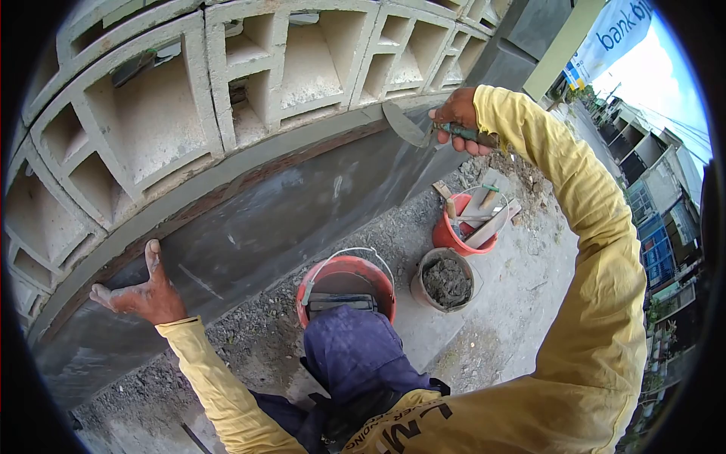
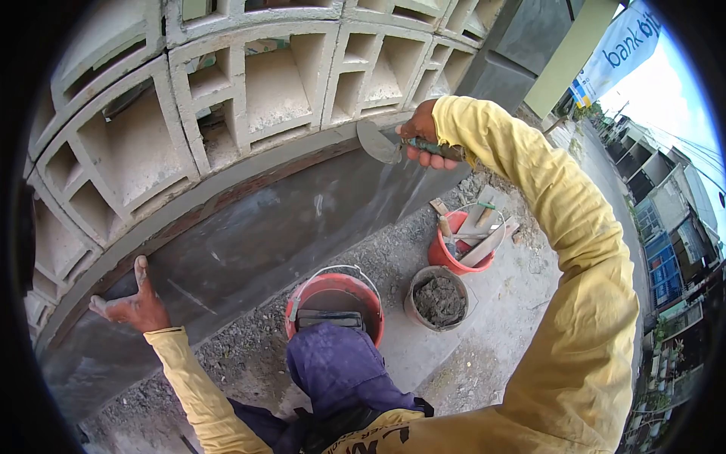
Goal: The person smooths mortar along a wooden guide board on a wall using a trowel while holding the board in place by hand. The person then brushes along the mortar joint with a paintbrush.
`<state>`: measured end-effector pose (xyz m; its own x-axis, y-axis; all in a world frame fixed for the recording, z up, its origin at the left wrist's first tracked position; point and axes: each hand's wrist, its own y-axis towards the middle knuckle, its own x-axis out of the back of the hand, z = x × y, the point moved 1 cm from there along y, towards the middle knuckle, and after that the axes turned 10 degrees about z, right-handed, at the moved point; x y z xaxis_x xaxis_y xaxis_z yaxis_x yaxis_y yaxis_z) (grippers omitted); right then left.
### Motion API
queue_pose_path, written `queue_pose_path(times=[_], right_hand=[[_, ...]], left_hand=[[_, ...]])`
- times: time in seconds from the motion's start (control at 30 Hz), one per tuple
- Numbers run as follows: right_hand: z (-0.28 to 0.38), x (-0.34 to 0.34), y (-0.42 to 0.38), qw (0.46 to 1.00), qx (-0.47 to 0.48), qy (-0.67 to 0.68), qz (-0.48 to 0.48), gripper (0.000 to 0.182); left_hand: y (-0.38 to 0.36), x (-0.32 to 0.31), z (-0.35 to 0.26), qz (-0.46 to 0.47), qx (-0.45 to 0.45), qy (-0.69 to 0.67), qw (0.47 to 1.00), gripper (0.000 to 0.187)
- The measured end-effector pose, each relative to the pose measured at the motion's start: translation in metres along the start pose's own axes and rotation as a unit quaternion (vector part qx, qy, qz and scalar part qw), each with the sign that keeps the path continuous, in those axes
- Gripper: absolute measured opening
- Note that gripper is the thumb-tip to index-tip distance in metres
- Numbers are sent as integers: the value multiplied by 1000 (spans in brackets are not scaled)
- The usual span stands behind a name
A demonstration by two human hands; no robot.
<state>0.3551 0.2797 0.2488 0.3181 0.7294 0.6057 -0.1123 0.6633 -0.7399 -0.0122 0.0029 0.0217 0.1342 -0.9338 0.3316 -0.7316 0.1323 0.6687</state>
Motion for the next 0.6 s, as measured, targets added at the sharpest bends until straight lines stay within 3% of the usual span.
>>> queue_pose_path(times=[0.33, 0.4, 0.6], right_hand=[[39, -58, -28, 1000, 23, -10, 10, 42], [46, -72, -35, 999, 39, -8, 16, 42], [53, -113, -76, 982, 157, -13, 106, 42]], left_hand=[[2, 4, -4, 20, 16, 3, 1000, 120], [1, 1, -3, -11, 8, -35, 999, 122], [1, -2, 2, -43, -21, -41, 998, 117]])
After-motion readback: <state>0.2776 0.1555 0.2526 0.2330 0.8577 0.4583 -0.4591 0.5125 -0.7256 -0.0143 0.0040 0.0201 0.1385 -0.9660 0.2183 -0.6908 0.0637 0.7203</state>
